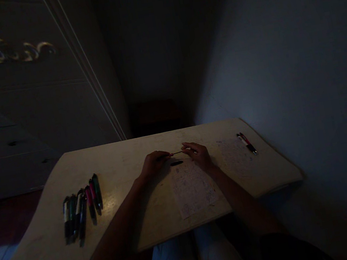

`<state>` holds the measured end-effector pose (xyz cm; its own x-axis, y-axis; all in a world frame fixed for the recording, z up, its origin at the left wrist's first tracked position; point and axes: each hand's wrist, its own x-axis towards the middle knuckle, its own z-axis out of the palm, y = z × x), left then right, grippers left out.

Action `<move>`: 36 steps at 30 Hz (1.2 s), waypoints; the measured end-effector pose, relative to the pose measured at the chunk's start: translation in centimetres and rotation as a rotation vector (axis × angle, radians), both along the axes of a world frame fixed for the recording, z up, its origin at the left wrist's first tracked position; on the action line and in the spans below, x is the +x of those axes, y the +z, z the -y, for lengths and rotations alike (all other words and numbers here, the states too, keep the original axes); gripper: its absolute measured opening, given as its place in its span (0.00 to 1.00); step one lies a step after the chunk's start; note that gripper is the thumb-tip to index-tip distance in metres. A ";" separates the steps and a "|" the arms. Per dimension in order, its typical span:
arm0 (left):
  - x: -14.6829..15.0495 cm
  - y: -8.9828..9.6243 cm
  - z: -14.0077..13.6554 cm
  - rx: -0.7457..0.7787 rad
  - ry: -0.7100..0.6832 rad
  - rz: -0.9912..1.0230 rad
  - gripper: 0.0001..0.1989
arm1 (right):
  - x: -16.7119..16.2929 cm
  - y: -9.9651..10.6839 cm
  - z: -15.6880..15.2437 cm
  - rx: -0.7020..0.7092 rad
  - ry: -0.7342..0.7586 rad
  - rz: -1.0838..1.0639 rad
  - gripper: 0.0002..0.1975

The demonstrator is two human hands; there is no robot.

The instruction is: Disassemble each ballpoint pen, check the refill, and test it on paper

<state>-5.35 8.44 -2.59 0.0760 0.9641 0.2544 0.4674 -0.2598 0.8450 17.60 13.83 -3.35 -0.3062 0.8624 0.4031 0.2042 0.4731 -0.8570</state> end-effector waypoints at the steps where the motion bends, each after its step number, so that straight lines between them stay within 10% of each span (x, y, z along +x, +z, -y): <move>1: 0.0 0.1 0.0 -0.008 -0.002 0.019 0.15 | 0.1 0.1 -0.1 -0.042 0.016 -0.025 0.21; 14: -0.1 0.7 0.0 -0.013 0.073 0.146 0.15 | 1.9 -0.3 -2.3 -0.030 -0.278 0.019 0.23; 26: 0.2 0.2 -0.2 0.016 0.121 0.092 0.15 | 0.4 -0.4 -0.1 0.154 0.259 0.361 0.14; 36: -0.8 -0.2 -0.5 0.126 0.161 -0.077 0.14 | 1.1 0.3 -1.1 0.161 0.129 0.209 0.12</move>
